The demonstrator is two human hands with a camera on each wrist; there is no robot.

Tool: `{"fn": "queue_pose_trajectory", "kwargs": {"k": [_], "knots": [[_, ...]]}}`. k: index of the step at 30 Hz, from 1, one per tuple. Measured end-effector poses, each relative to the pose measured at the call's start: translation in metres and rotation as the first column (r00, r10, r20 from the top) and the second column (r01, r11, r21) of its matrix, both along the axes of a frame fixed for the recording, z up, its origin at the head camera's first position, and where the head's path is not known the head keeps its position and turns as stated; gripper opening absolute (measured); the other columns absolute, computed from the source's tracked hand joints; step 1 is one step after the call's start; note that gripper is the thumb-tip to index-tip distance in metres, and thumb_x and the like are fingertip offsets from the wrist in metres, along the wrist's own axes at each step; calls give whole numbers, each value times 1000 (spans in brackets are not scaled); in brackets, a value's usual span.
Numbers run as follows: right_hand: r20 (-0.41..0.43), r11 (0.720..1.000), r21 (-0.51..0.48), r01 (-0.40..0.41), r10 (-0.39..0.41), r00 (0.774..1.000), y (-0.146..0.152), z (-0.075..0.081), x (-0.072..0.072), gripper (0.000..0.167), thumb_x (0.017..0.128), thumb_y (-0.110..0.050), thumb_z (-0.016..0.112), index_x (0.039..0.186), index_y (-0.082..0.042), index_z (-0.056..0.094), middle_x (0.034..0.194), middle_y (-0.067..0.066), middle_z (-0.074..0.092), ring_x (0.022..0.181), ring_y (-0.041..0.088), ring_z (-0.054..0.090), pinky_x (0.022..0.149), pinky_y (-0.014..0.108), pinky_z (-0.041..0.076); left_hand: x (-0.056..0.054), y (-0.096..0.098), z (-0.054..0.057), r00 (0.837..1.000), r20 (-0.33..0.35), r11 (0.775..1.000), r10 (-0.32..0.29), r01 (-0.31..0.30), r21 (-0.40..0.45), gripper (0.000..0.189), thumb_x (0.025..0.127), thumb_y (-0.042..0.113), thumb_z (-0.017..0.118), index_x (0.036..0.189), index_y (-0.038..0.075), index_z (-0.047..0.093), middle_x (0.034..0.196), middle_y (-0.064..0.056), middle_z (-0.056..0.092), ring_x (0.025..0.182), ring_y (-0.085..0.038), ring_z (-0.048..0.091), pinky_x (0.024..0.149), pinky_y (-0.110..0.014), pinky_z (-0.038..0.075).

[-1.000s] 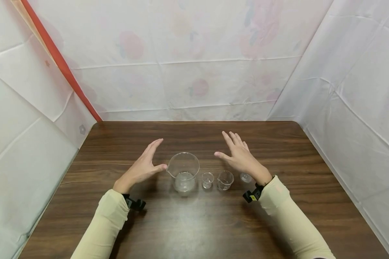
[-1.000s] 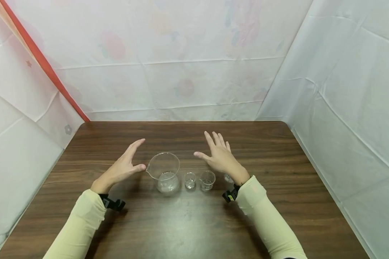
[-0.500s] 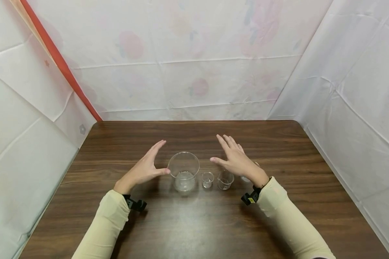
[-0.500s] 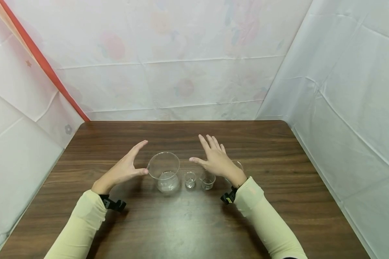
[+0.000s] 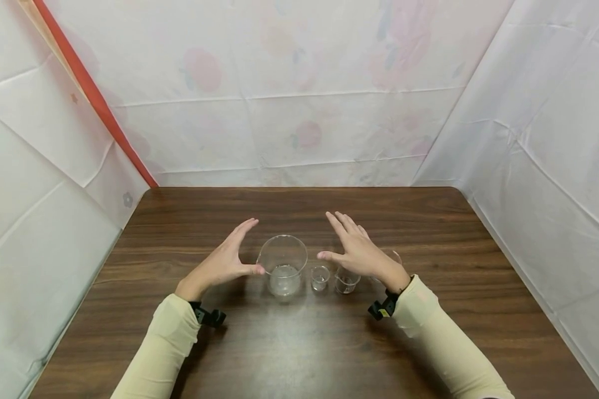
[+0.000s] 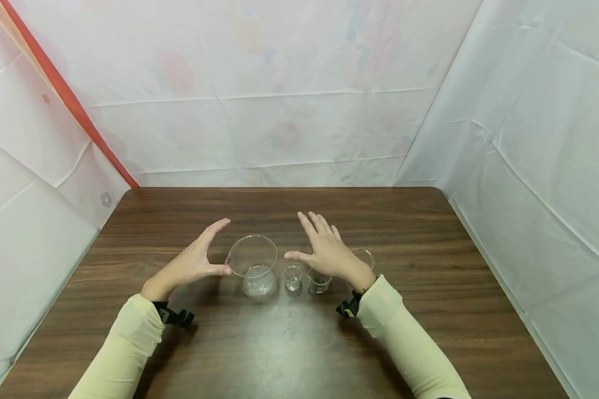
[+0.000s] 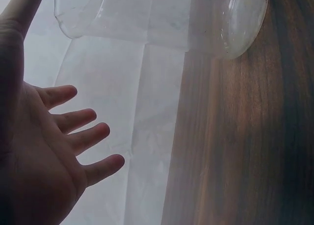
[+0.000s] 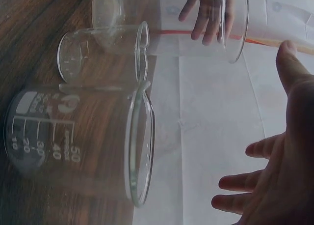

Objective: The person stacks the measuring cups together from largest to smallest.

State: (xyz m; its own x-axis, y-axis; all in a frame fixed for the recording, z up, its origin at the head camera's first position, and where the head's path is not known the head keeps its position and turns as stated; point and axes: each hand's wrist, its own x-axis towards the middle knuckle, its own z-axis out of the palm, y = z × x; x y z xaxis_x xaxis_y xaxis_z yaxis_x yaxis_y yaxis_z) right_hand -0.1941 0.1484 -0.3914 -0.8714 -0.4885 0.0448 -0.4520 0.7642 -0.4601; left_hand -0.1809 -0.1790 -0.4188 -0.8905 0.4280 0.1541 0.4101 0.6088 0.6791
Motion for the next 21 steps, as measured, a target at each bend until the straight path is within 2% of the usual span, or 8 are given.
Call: {"fn": "queue_pose_trajectory", "kwargs": {"k": [5, 14, 21], "knots": [[4, 1000, -1, -23, 23, 1000, -3, 0, 2, 103, 84, -61, 64, 158, -19, 7, 162, 16, 15, 150, 35, 17, 117, 64, 16, 1, 2, -2, 1000, 7, 1000, -4, 4, -7, 112, 69, 42, 87, 154, 14, 21, 162, -12, 20, 147, -37, 24, 111, -61, 31], [-37, 995, 8, -95, 96, 995, -6, -3, 4, 107, 78, -70, 62, 158, -19, 12, 161, 19, 20, 148, 36, 22, 115, 65, 21, 5, 6, -3, 1000, 26, 1000, -6, 6, -16, 114, 66, 44, 88, 154, 15, 22, 162, -10, 20, 146, -35, 27, 110, -59, 34], [-58, 990, 9, -141, 141, 988, -9, -6, 4, 116, 70, -60, 78, 158, -19, 15, 160, 18, 21, 147, 35, 24, 116, 61, 23, 5, 9, -5, 999, 36, 999, -30, 31, -24, 111, 68, 36, 89, 155, 17, 22, 162, -9, 20, 146, -34, 26, 110, -60, 34]]}}
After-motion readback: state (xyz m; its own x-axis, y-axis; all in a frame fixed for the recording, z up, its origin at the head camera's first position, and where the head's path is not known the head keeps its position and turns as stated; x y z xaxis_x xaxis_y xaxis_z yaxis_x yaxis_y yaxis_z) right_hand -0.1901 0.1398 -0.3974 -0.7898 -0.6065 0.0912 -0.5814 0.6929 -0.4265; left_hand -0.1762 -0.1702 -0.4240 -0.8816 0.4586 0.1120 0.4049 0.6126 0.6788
